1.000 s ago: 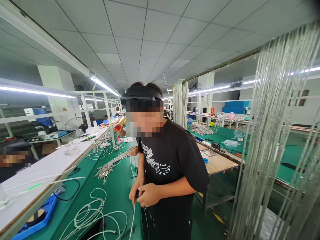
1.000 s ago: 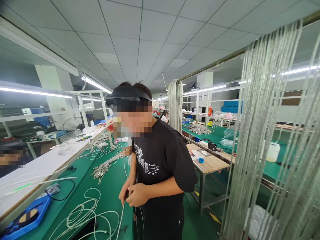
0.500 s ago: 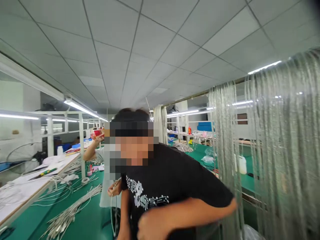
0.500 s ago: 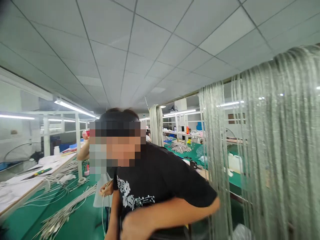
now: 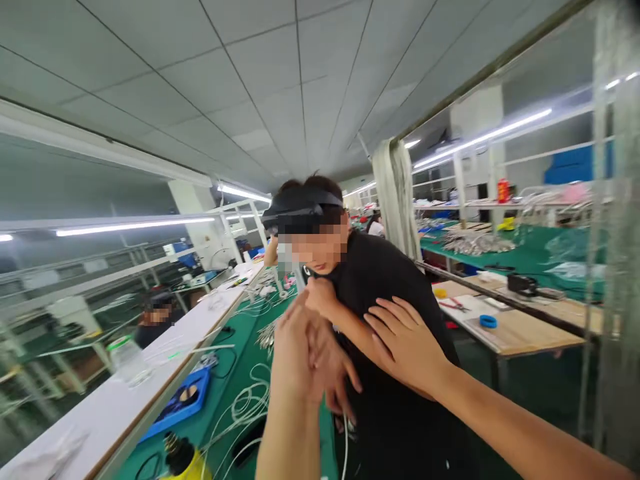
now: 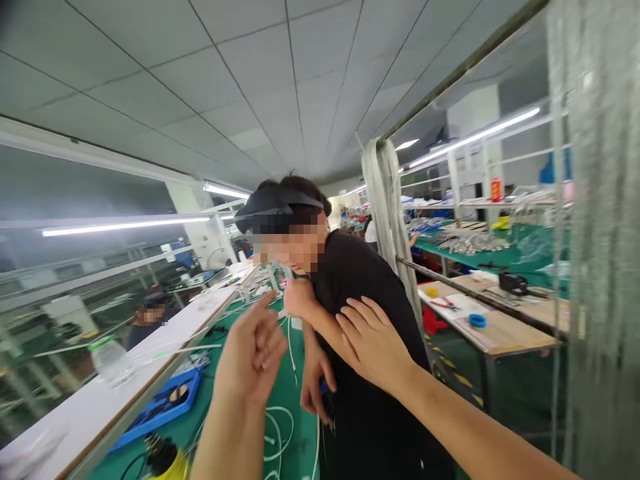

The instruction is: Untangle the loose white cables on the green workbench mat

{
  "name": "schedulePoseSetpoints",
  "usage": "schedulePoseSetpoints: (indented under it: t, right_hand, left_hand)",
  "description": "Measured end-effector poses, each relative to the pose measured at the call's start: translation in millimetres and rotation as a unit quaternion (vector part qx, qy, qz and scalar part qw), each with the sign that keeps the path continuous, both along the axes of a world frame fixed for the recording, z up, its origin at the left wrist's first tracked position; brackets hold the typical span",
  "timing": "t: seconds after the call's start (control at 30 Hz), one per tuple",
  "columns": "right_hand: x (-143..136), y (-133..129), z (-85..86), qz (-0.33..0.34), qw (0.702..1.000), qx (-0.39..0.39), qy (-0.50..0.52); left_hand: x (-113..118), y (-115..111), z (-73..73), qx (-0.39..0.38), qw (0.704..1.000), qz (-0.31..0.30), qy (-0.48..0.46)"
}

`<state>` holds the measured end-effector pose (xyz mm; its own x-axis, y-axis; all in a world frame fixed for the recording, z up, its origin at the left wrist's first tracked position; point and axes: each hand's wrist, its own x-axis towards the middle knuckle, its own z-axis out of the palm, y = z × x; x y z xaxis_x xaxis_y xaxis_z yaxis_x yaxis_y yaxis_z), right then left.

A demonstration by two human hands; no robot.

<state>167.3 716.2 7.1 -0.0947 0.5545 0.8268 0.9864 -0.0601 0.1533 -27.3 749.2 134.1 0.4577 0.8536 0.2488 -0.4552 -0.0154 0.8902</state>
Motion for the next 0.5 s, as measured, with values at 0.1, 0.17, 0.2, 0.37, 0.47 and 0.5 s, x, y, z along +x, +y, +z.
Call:
schedulePoseSetpoints:
  t: [0.1,0.17,0.2,0.37,0.47,0.5]
  right_hand:
    - [-9,7,-19.0,0.045,0.997,-0.034,-0.048]
    - [-17,10,-28.3,0.039,0.998,-0.032,-0.033]
    - [-21,11,-30.9,0.034,0.999,-0.031,-0.016]
    - [-35,7,-33.6,0.067,0.996,-0.053,0.013]
    - [-44,-10,-43.0,0.155,0.986,-0.066,0.001]
    - [-48,-18,-48.7,0.194,0.979,-0.067,-0.002]
  left_hand:
    - [4,-14,23.8,0.002,1.0,0.015,-0.007]
    - [14,-18,30.5,-0.01,1.0,0.01,0.006]
    - [18,-19,30.1,-0.016,1.0,0.007,0.013]
    - [12,-28,7.4,-0.029,0.999,0.022,0.026]
    - [-11,-31,2.3,-0.014,0.997,0.081,0.013]
    - [-20,-30,4.0,-0.004,0.995,0.099,0.01]
